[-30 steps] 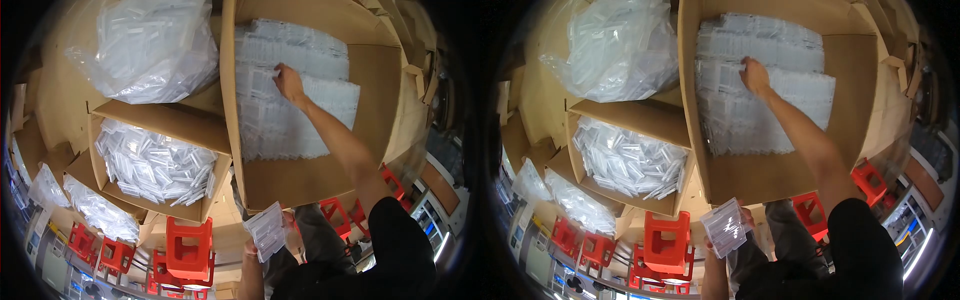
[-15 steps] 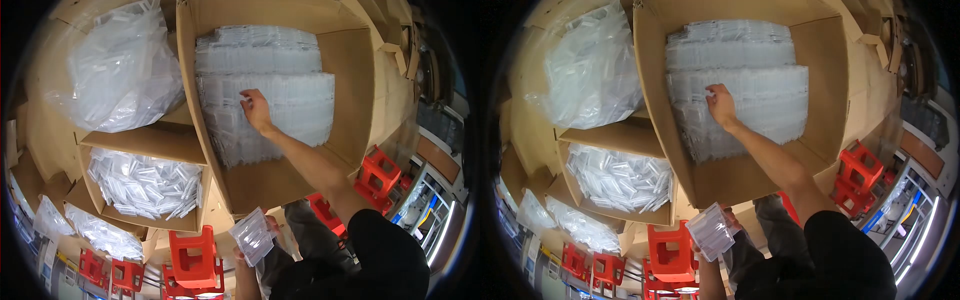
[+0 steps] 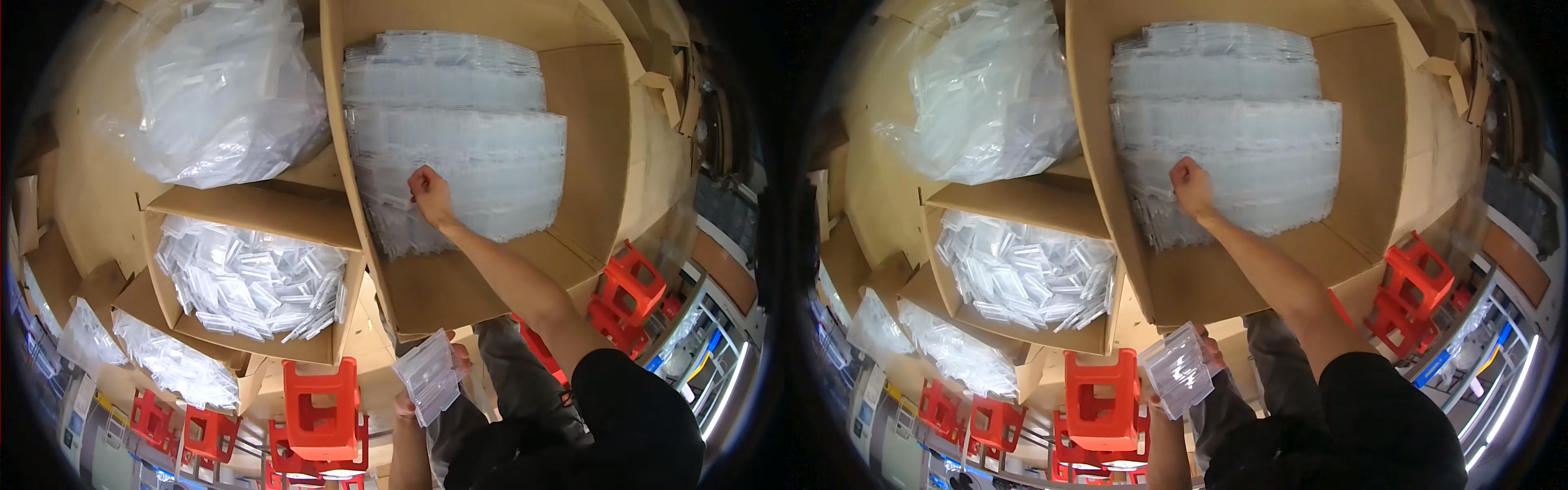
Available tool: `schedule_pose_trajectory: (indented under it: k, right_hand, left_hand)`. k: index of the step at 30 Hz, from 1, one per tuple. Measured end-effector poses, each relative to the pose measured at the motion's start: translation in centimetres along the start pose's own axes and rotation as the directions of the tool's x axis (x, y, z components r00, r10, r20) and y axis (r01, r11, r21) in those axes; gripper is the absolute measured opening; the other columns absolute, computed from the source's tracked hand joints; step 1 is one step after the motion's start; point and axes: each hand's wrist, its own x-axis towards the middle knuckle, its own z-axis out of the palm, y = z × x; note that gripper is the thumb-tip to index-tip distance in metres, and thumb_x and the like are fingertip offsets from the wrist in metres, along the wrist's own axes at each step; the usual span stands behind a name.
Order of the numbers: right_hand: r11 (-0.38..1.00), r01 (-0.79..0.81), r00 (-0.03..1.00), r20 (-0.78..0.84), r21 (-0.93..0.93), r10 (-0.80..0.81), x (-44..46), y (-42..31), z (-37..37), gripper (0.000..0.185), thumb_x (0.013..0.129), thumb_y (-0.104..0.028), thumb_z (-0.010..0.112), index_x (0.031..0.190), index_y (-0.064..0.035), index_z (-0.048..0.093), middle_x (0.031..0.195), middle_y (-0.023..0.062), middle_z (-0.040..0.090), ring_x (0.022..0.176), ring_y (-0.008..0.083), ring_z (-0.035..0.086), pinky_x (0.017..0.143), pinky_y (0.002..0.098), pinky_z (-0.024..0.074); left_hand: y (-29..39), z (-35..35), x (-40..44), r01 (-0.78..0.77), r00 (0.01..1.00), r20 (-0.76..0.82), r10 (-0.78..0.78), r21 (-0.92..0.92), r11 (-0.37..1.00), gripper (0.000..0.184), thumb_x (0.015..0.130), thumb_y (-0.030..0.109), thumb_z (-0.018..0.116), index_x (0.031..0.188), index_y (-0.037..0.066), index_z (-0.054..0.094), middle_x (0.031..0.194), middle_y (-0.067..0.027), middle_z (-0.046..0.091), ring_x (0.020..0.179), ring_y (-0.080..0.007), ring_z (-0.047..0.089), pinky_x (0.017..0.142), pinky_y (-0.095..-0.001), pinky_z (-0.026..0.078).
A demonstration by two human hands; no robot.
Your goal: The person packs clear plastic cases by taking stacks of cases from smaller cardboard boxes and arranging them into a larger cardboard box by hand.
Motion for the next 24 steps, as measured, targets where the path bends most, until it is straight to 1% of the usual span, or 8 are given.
schedule_pose_trajectory:
  k: [6, 9, 11, 13, 15, 18, 23, 24]
  right_hand:
    - [0.967, 0.092, 0.995, 0.057, -0.236, -0.08, -0.4, -1.8, -0.3, 0.019, 0.084, -0.018, 0.071, 0.081, -0.0037, 0.059, 0.064, 0.0105, 0.061, 0.059, 0.0226, 0.061, 0.057, 0.0358, 0.047]
    - [0.973, 0.11, 0.992, 0.085, -0.203, -0.095, -0.7, -2.7, -0.8, 0.018, 0.085, -0.019, 0.072, 0.084, -0.0044, 0.061, 0.063, 0.0058, 0.06, 0.057, 0.0169, 0.058, 0.055, 0.0325, 0.0458]
    - [0.994, -0.1, 0.994, 0.048, 0.039, 0.098, -2.9, -6.4, -2.4, 0.014, 0.089, -0.015, 0.069, 0.088, -0.0024, 0.062, 0.07, 0.0023, 0.06, 0.062, 0.0111, 0.053, 0.059, 0.0259, 0.0463]
    - [0.972, -0.02, 0.997, 0.072, 0.235, 0.003, -6.9, -12.5, -4.8, 0.011, 0.091, -0.012, 0.066, 0.094, -0.0021, 0.064, 0.079, 0.0022, 0.062, 0.071, 0.0098, 0.057, 0.064, 0.0253, 0.0479]
    - [0.982, 0.184, 0.962, 0.199, 0.041, -0.188, -12.3, -19.4, -6.6, 0.008, 0.091, -0.008, 0.065, 0.096, -0.0013, 0.064, 0.083, 0.0024, 0.062, 0.078, 0.0094, 0.06, 0.068, 0.0243, 0.0488]
    - [0.906, 0.405, 0.76, 0.505, 0.123, -0.409, -16.3, -24.0, -6.0, 0.008, 0.087, -0.003, 0.067, 0.095, -0.0038, 0.066, 0.083, 0.0034, 0.063, 0.077, 0.0134, 0.062, 0.07, 0.0264, 0.0498]
    - [0.985, 0.148, 0.968, -0.216, 0.084, -0.127, -7.2, -14.3, -4.8, 0.015, 0.084, -0.004, 0.067, 0.099, -0.0037, 0.067, 0.081, 0.0046, 0.063, 0.07, 0.0107, 0.057, 0.064, 0.0274, 0.0473]
    - [0.996, 0.092, 0.986, -0.141, 0.015, -0.089, -5.3, -10.5, -4.4, 0.018, 0.084, -0.005, 0.067, 0.102, -0.0028, 0.067, 0.083, 0.0072, 0.066, 0.073, 0.0111, 0.06, 0.065, 0.0276, 0.0485]
  left_hand:
    - [-0.1, -1.4, -0.4, -0.044, 0.999, 0.013, 0.044, -0.005, 0.999, 0.123, 0.05, 0.043, 0.09, 0.146, -0.003, 0.028, 0.126, -0.0231, 0.05, 0.114, -0.0326, 0.055, 0.103, -0.0444, 0.041]
    - [-0.2, -1.5, -1.1, -0.068, 0.997, 0.028, 0.068, 0.006, 0.998, 0.123, 0.05, 0.044, 0.09, 0.146, -0.003, 0.03, 0.126, -0.0228, 0.051, 0.113, -0.0332, 0.056, 0.102, -0.0451, 0.041]
    - [-0.1, -1.1, -2.2, -0.093, 0.995, 0.029, 0.093, 0.0, 0.996, 0.123, 0.05, 0.045, 0.09, 0.146, -0.003, 0.03, 0.126, -0.0227, 0.051, 0.113, -0.0335, 0.055, 0.101, -0.0452, 0.041]
    - [0.3, -0.7, -3.2, -0.141, 0.99, 0.019, 0.141, -0.009, 0.99, 0.123, 0.05, 0.047, 0.09, 0.146, -0.003, 0.03, 0.125, -0.022, 0.051, 0.113, -0.0342, 0.055, 0.1, -0.0459, 0.042]
    - [0.2, -0.7, -4.9, -0.218, 0.976, -0.023, 0.217, -0.035, 0.975, 0.127, 0.05, 0.053, 0.091, 0.147, 0.0, 0.03, 0.123, -0.0202, 0.051, 0.112, -0.0349, 0.053, 0.097, -0.0491, 0.044]
    - [-0.7, -3.1, -8.1, -0.322, 0.945, -0.102, 0.311, -0.117, 0.94, 0.129, 0.048, 0.055, 0.092, 0.147, 0.001, 0.03, 0.124, -0.0188, 0.05, 0.112, -0.0346, 0.052, 0.096, -0.0505, 0.044]
    - [0.9, -2.5, -11.4, -0.322, 0.946, 0.003, 0.323, -0.084, 0.943, 0.119, 0.051, 0.046, 0.094, 0.143, 0.001, 0.032, 0.12, -0.0215, 0.052, 0.113, -0.0364, 0.053, 0.097, -0.0526, 0.044]
    - [1.2, -2.7, -11.3, -0.32, 0.947, 0.007, 0.321, -0.084, 0.944, 0.119, 0.051, 0.046, 0.094, 0.143, 0.001, 0.032, 0.12, -0.0215, 0.052, 0.113, -0.0364, 0.053, 0.097, -0.0526, 0.044]
